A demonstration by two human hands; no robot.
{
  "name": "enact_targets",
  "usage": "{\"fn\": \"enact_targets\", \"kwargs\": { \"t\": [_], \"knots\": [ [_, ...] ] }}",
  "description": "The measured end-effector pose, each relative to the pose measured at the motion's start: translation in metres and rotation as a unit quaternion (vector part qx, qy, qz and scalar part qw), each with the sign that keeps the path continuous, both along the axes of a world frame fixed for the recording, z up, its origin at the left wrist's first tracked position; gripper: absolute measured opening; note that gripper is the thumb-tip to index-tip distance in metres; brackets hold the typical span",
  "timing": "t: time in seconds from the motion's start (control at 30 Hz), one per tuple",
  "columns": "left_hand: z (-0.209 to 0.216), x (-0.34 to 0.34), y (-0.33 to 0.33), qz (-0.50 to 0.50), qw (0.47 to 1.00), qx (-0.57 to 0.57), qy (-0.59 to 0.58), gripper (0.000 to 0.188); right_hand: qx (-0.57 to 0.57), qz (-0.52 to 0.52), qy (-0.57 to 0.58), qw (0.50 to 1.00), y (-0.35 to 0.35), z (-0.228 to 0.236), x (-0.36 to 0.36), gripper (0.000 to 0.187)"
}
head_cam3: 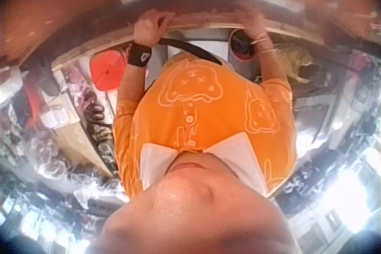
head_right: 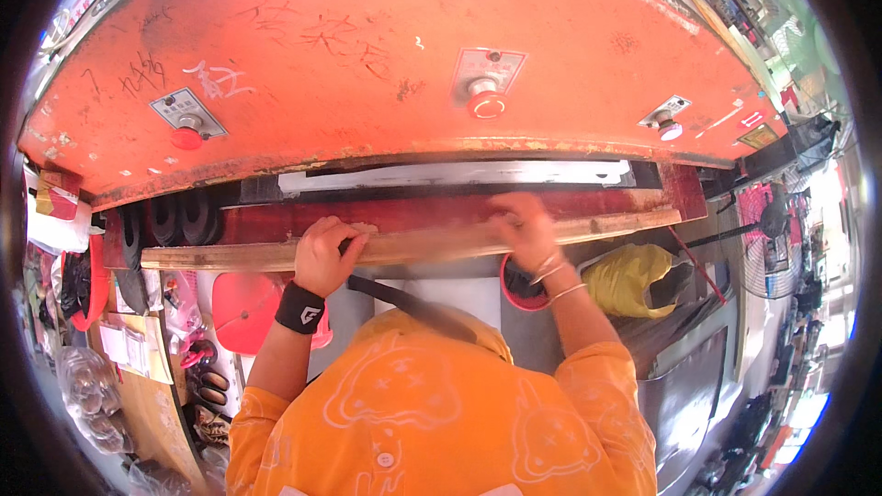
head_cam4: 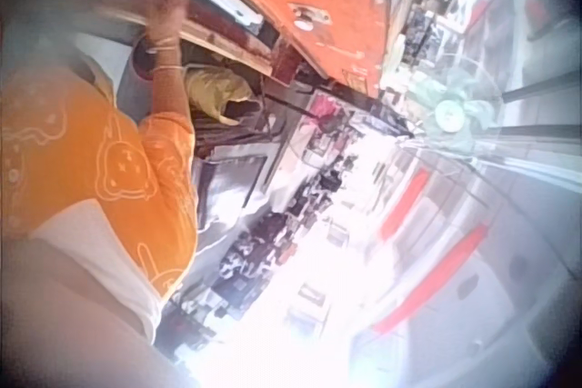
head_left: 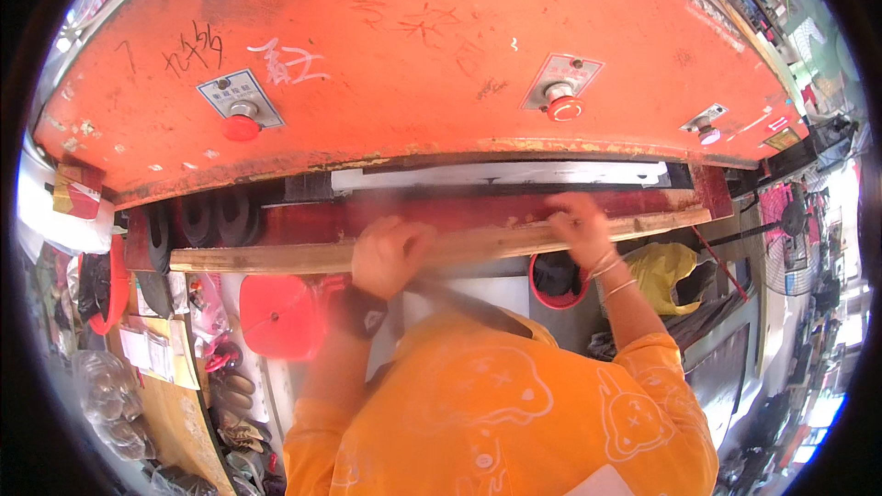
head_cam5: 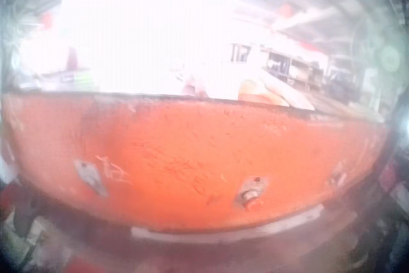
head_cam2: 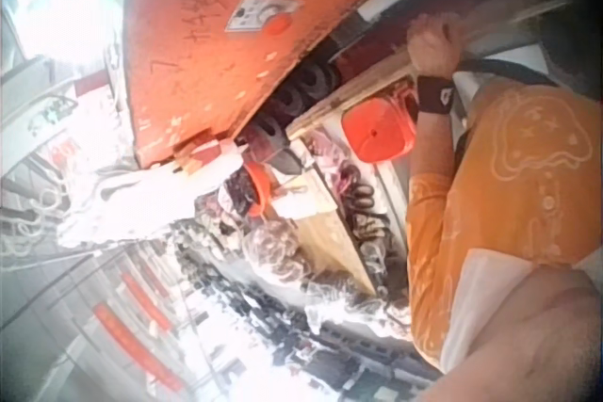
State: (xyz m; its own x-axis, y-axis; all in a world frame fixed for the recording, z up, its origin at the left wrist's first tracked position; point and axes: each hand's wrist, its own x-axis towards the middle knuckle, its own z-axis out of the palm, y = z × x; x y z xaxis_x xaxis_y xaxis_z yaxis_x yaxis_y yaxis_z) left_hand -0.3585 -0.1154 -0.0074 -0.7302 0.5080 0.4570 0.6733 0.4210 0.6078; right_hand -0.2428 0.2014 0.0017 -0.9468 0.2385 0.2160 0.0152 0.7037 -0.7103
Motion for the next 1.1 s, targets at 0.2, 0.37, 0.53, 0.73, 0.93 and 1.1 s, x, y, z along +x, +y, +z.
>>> {"fn": "enact_targets", "kwargs": {
  "t": [0.2,0.37,0.53,0.73,0.93,1.1],
  "knots": [
    [-0.002,0.005,0.001,0.017,1.0,-0.004,0.002,0.005,0.177,0.088,0.017,0.98,-0.055,0.014,0.005,0.038],
    [-0.007,0.004,0.002,0.011,1.0,0.005,-0.011,0.008,0.204,0.072,0.024,0.976,-0.065,0.015,0.01,0.038],
    [-0.017,0.019,-0.001,0.007,1.0,0.001,-0.014,0.007,0.199,0.118,-0.068,0.97,-0.066,0.022,0.016,0.034],
    [-0.031,0.06,-0.02,-0.03,0.999,-0.002,-0.039,0.016,-0.001,0.162,-0.204,0.965,-0.079,0.052,-0.021,0.033],
    [-0.023,0.096,-0.041,-0.102,0.974,-0.108,-0.172,0.025,0.218,0.11,-0.032,0.969,-0.193,0.018,-0.084,0.089],
    [-0.014,0.138,-0.057,-0.114,0.956,-0.114,-0.244,0.022,0.157,0.141,-0.001,0.977,-0.202,0.023,-0.052,0.075]
  ]
}}
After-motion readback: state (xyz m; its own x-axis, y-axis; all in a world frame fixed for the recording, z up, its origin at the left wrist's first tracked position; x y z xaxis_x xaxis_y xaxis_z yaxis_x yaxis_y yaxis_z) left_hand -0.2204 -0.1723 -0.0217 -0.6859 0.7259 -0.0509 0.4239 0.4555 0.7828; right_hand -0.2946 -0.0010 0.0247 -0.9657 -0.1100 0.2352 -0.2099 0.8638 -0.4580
